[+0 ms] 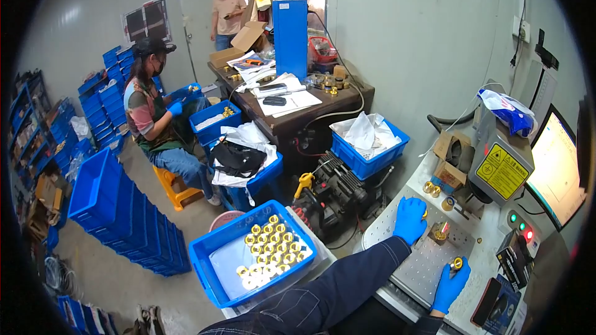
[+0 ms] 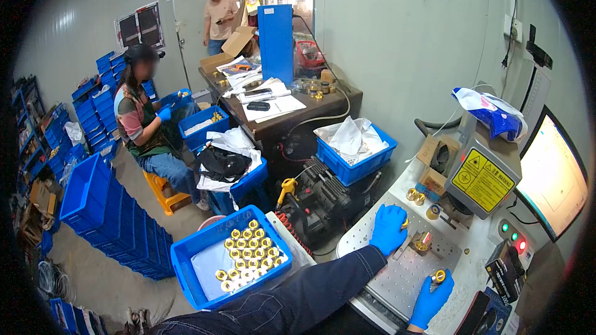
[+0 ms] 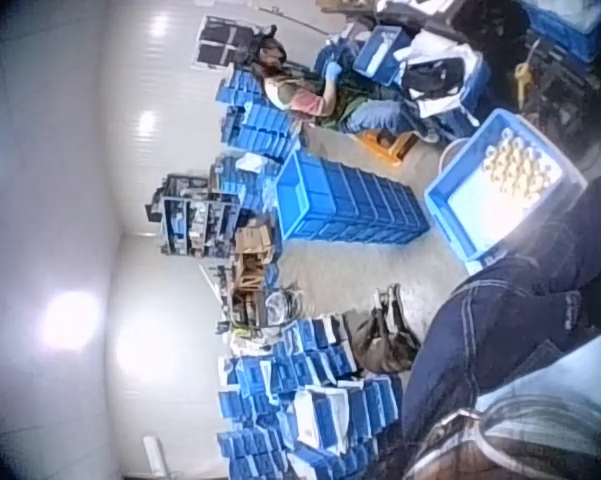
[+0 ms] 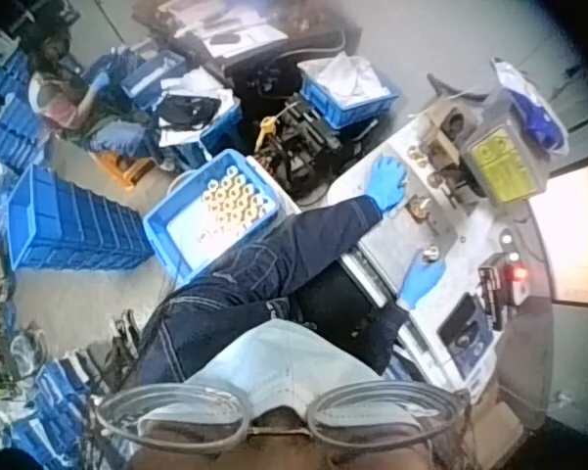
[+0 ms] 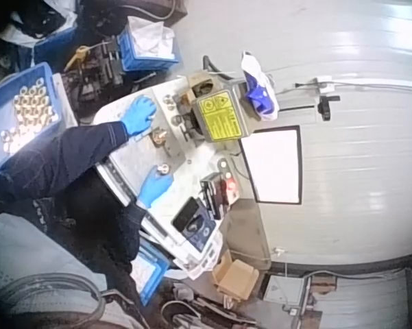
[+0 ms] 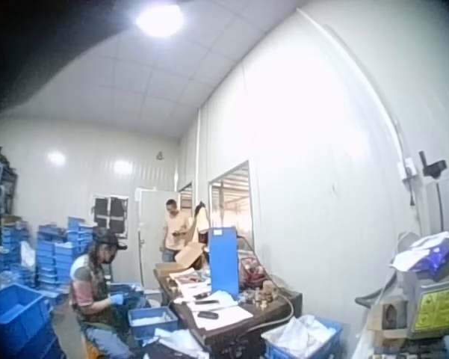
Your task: The person operates a laser marking machine by loading cylindrical metal parts into the fixture, rotating and swapping them under the laser, and placing the finished parts into a container.
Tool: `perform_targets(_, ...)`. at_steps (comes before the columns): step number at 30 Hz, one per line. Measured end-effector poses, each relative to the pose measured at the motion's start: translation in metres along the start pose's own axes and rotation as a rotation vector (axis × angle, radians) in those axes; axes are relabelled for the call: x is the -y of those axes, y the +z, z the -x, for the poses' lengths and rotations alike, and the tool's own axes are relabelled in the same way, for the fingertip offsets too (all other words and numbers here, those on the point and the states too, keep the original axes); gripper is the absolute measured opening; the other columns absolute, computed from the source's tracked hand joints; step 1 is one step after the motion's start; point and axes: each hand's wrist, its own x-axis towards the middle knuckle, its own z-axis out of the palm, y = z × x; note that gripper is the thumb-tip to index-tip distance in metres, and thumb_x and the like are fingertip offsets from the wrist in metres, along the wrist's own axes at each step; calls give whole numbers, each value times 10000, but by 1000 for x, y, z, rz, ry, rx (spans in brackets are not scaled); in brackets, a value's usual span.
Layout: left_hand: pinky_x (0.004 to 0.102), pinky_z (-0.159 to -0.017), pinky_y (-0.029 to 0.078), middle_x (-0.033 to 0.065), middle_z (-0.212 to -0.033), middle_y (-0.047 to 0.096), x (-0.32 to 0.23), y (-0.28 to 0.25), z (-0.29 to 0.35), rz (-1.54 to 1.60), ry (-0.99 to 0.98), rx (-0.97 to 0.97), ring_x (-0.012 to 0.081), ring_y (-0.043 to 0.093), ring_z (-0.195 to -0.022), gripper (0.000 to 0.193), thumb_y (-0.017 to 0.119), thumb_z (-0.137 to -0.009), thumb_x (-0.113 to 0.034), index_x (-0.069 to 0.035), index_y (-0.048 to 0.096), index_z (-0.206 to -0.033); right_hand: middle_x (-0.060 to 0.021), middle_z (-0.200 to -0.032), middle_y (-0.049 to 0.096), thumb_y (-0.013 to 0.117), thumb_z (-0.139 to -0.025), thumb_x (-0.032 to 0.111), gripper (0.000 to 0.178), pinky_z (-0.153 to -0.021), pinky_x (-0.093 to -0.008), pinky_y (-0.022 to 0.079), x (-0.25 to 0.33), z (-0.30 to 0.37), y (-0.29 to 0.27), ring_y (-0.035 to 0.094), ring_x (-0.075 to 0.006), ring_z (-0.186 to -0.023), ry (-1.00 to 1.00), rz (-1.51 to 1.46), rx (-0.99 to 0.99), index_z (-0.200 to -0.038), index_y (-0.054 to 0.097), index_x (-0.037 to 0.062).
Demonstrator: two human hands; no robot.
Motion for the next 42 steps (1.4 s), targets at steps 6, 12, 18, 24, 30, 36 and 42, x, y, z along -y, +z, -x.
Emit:
perform_targets(6, 526, -1068, 303, 136, -1027, 537, 1, 2, 0, -16, 1, -2, 340, 499, -1091, 308, 661, -689, -165, -85, 557, -967, -153, -1196, 562, 679, -835, 48, 492, -955, -375, 432, -6, 0, 1, 555, -286, -1089, -15, 11, -2, -1293, 509, -6)
perform_targets(12, 523, -1053, 321, 141, -1005, 547, 1, 2, 1, -18, 26, -43, 348, 514, -1044, 301, 661, -701, -179, -90, 554, -968, -156, -1209, 558, 680, -835, 50, 493, -970, -378, 424, -3, 1, 0, 550, -293, -1106, -25, 12, -12, -1293, 507, -10)
perform_targets(18, 522, -1056, 317, 140, -1012, 548, 1, 2, 0, -35, 15, -22, 345, 512, -1058, 311, 668, -698, -182, -93, 556, -974, -158, -1222, 557, 676, -836, 51, 501, -980, -378, 418, -4, 1, 1, 545, -297, -1120, -20, 6, -3, -1303, 503, -10)
perform_targets(24, 528, -1056, 315, 136, -1009, 540, 1, 2, 1, -24, 12, -16, 340, 506, -1078, 311, 666, -684, -169, -89, 558, -965, -159, -1223, 556, 675, -838, 54, 496, -989, -379, 414, -5, 1, -1, 542, -298, -1128, -4, 10, 15, -1298, 504, -11)
perform_targets(30, 519, -1073, 299, 143, -1028, 547, 2, 3, 1, -44, 20, -14, 344, 508, -1073, 328, 674, -698, -187, -89, 559, -988, -160, -1218, 559, 674, -839, 55, 489, -989, -379, 414, -5, 1, 0, 543, -299, -1127, -6, 5, 7, -1294, 508, -12)
perform_targets(36, 521, -1069, 300, 144, -1022, 545, 4, 2, -2, -32, 6, -1, 347, 507, -1064, 329, 675, -700, -191, -87, 558, -990, -161, -1220, 558, 671, -839, 53, 489, -986, -378, 414, -1, -1, 3, 544, -300, -1125, -12, 0, -6, -1295, 508, -14)
perform_targets(42, 523, -1064, 307, 149, -1017, 540, -2, 1, -1, -39, 27, -15, 347, 509, -1059, 329, 669, -695, -189, -85, 558, -987, -160, -1230, 558, 675, -834, 47, 500, -989, -377, 413, -1, 0, -2, 542, -300, -1133, 11, -12, 1, -1299, 504, -15)
